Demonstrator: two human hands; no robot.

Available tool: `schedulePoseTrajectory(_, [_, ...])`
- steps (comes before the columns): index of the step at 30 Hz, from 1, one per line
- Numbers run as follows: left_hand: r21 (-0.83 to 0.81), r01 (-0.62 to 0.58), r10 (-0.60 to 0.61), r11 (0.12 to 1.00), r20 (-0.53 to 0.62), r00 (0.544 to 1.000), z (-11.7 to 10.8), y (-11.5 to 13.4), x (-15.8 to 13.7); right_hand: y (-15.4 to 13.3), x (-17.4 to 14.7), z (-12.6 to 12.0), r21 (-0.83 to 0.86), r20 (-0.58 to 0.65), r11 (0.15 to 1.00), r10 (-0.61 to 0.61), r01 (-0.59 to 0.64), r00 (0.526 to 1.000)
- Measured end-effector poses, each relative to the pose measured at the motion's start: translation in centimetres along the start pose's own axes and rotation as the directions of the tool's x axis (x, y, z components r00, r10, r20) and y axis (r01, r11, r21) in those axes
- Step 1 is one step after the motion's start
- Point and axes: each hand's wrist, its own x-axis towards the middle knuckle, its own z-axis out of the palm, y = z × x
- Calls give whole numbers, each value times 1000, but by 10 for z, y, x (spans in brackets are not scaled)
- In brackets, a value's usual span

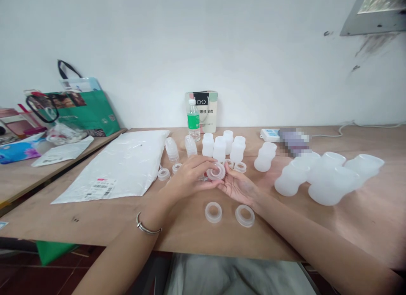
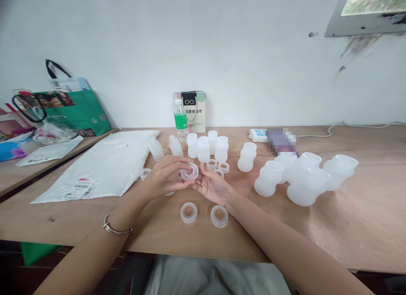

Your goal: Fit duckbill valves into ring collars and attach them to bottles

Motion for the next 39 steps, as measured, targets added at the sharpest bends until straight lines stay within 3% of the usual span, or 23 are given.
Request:
schedulePoseTrajectory(8, [-36,24,-25,999,-33,999,-1,3,1,3,2,-5,-120,-29,992,-51,47,998])
schedulePoseTrajectory(12, [-78,57,-52,995,58,997,-3,7,2,3,3,-5,-183,-64,982,-69,56,996])
schedulePoseTrajectory(17, [-115,202,-191,973,96,977,-4,12,4,2,3,-5,-242,-104,967,-112,84,988])
schedulePoseTrajectory(22, [-88,195,-182,977,141,973,-5,15,5,2,5,-4,-320,-74,938,-166,135,983])
schedulePoseTrajectory(29, [-129,263,-264,956,11,964,-4,16,9,-1,3,2,-347,-72,925,-191,155,979])
schedulePoseTrajectory(39, [-202,205,-196,958,63,979,-8,23,10,-3,2,5,-424,-114,897,-188,124,976])
